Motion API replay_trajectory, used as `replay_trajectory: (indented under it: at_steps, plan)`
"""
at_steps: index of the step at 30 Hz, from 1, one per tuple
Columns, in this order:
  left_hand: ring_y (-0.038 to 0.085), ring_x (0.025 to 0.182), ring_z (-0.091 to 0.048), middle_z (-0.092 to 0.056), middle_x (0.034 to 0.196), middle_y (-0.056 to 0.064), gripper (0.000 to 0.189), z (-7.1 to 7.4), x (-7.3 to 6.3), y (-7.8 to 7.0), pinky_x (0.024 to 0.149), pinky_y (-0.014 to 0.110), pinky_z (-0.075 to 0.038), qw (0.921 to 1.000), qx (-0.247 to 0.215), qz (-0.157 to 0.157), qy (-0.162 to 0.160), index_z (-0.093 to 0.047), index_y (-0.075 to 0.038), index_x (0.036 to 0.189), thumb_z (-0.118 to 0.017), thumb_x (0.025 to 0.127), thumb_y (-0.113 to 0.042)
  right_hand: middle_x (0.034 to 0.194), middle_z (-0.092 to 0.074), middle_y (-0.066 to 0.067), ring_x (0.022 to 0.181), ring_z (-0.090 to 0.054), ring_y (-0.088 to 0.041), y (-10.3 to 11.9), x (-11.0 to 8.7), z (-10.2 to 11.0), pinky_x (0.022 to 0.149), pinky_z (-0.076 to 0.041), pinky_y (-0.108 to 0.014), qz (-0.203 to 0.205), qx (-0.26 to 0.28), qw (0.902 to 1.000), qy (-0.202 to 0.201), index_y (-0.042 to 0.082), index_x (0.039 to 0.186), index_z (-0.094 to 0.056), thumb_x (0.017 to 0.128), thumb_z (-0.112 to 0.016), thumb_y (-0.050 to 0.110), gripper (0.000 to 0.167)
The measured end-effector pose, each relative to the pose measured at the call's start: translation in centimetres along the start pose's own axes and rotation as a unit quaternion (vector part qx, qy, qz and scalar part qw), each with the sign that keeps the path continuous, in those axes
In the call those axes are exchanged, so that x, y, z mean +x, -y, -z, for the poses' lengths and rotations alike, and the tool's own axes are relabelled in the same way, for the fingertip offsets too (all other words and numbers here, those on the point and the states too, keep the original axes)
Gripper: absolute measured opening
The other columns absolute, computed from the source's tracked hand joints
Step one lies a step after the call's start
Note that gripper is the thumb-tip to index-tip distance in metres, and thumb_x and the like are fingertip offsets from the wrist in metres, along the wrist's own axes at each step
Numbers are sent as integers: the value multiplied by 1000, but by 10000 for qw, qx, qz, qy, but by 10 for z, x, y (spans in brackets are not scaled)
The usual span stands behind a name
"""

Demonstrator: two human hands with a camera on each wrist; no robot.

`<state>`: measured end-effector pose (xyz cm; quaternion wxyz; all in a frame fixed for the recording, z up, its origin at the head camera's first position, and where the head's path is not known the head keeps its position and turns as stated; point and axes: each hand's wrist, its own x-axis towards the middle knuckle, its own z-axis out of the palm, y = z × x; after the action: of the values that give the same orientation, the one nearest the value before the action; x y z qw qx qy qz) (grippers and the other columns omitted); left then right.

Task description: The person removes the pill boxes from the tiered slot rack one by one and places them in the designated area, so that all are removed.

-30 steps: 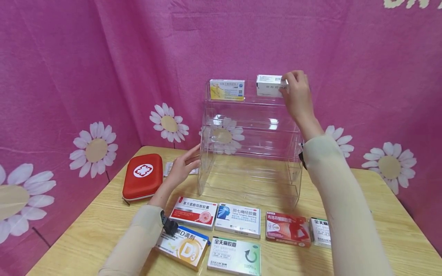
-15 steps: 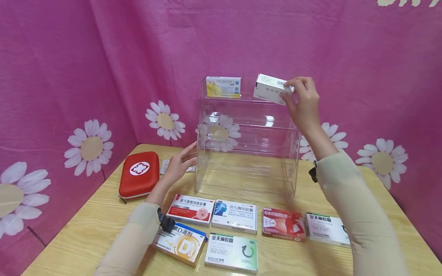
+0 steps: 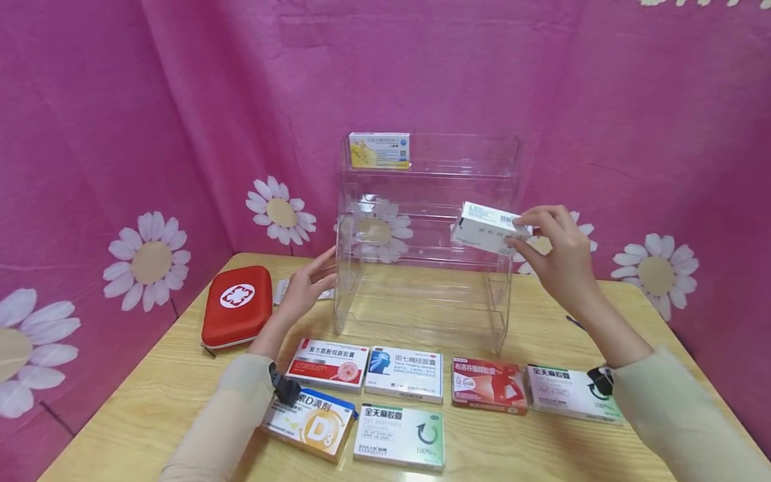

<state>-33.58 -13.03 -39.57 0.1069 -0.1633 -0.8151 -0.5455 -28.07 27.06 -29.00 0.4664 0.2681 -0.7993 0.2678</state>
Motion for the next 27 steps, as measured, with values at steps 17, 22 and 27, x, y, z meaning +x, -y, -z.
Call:
replay_trajectory:
  at_steps: [17, 22, 27]
  plan:
    - [38, 125, -58, -56, 138, 24, 56, 0, -1, -3, 104, 45, -50, 9996, -260, 0, 110, -43, -5, 147, -59, 93, 2, 99, -65, -9, 102, -49, 17, 17, -104, 36, 85, -46, 3, 116, 335, 9896, 1393, 2, 94, -69, 76, -82, 14, 26]
    - [38, 125, -58, -55, 139, 23, 57, 0, -1, -3, 104, 44, -51, 9996, -251, 6, 87, -43, -5, 147, -59, 93, 3, 101, -64, 4, 97, -53, 13, 27, -129, 38, 80, -50, 0, 162, 490, 9843, 1687, 14, 94, -68, 62, -87, 2, 39]
    - [37, 126, -58, -56, 139, 23, 57, 1, -1, -4, 104, 45, -51, 9996, -250, 34, 81, -43, -7, 147, -59, 93, 2, 101, -61, 13, 92, -54, 11, 37, -151, 39, 74, -50, -1, 90, 579, 9788, 1963, 22, 95, -65, 55, -86, -5, 52]
